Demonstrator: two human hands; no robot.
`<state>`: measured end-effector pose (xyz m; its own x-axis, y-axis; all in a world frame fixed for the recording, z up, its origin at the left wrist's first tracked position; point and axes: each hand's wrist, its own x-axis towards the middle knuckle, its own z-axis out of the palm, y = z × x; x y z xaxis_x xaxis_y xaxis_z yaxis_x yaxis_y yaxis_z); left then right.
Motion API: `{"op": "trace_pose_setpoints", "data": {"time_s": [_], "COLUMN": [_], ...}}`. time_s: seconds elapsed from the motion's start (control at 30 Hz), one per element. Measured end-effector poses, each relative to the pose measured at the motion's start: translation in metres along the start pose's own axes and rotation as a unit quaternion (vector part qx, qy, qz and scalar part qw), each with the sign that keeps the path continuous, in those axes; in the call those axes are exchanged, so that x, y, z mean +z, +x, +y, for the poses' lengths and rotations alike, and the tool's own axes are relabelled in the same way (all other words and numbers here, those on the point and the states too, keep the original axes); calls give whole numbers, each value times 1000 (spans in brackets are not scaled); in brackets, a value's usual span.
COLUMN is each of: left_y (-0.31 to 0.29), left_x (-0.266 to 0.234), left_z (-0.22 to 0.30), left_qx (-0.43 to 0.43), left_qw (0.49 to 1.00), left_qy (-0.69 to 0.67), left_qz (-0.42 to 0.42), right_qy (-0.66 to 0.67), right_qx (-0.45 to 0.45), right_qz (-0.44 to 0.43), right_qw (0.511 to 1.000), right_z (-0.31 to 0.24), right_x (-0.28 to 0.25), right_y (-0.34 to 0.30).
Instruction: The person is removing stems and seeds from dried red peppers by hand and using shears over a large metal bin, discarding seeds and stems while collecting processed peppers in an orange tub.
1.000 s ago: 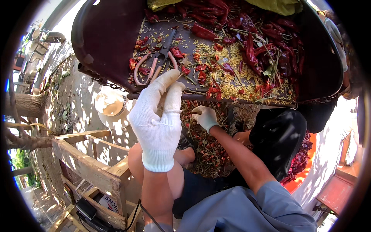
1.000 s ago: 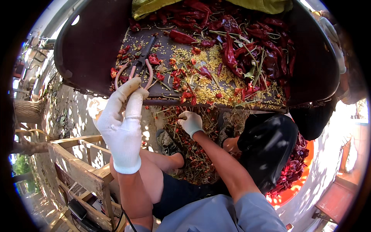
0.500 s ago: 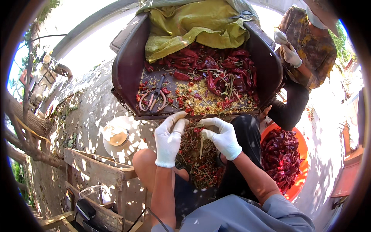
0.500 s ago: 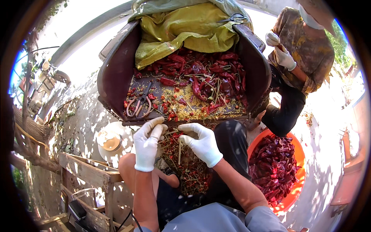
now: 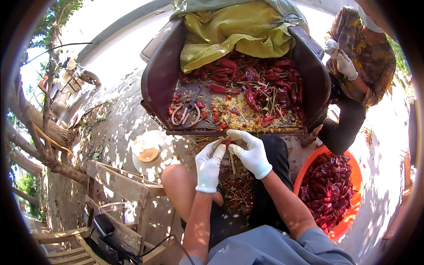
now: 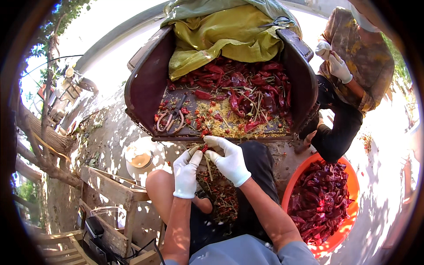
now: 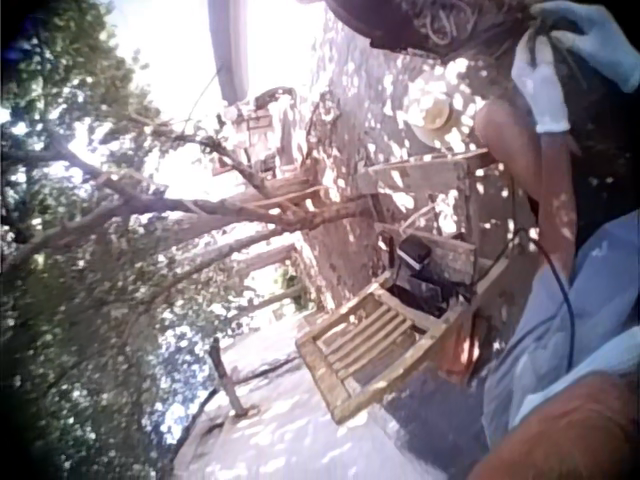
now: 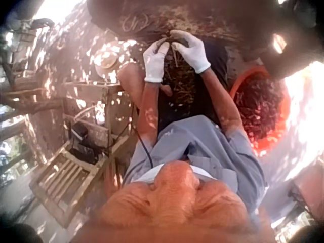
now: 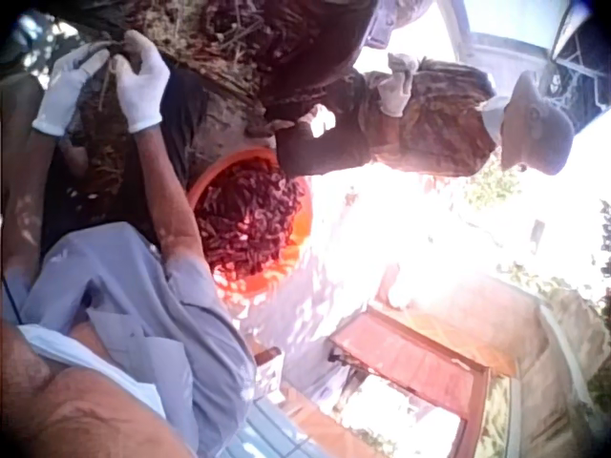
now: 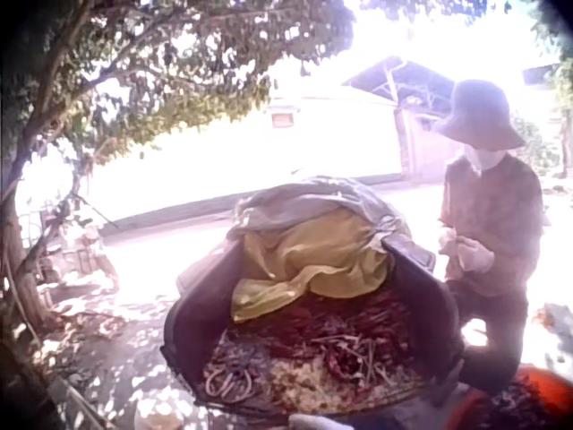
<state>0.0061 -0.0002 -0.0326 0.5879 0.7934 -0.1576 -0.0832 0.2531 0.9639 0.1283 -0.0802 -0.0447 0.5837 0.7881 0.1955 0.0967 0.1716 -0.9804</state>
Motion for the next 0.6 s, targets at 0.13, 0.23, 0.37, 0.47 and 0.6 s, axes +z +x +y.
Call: {"op": "trace_pose_setpoints", "data": {"time_s": [0.13,0.23,0.37,0.47,0.6], "left_y": [5,5,3,2,-1], "left_x": [-5,-4,-2,1,3], "left_z": [-9,-11,-8,-9,-11], "left_qx": [-5,-18,-9,11,37], "left_qw": [999,997,998,999,998], "left_qy": [-43,-75,-59,-34,-44], "left_qz": [6,5,12,28,40], "right_qy": [37,57,66,64,89], "right_qx": [26,61,51,51,105], "right_qz": [-39,-49,-57,-47,-26], "right_qw": [998,995,995,996,990], "right_z": [1,4,7,7,4], "right_x": [-2,-2,-2,0,1], "right_y": [3,2,-2,-3,-4]}}
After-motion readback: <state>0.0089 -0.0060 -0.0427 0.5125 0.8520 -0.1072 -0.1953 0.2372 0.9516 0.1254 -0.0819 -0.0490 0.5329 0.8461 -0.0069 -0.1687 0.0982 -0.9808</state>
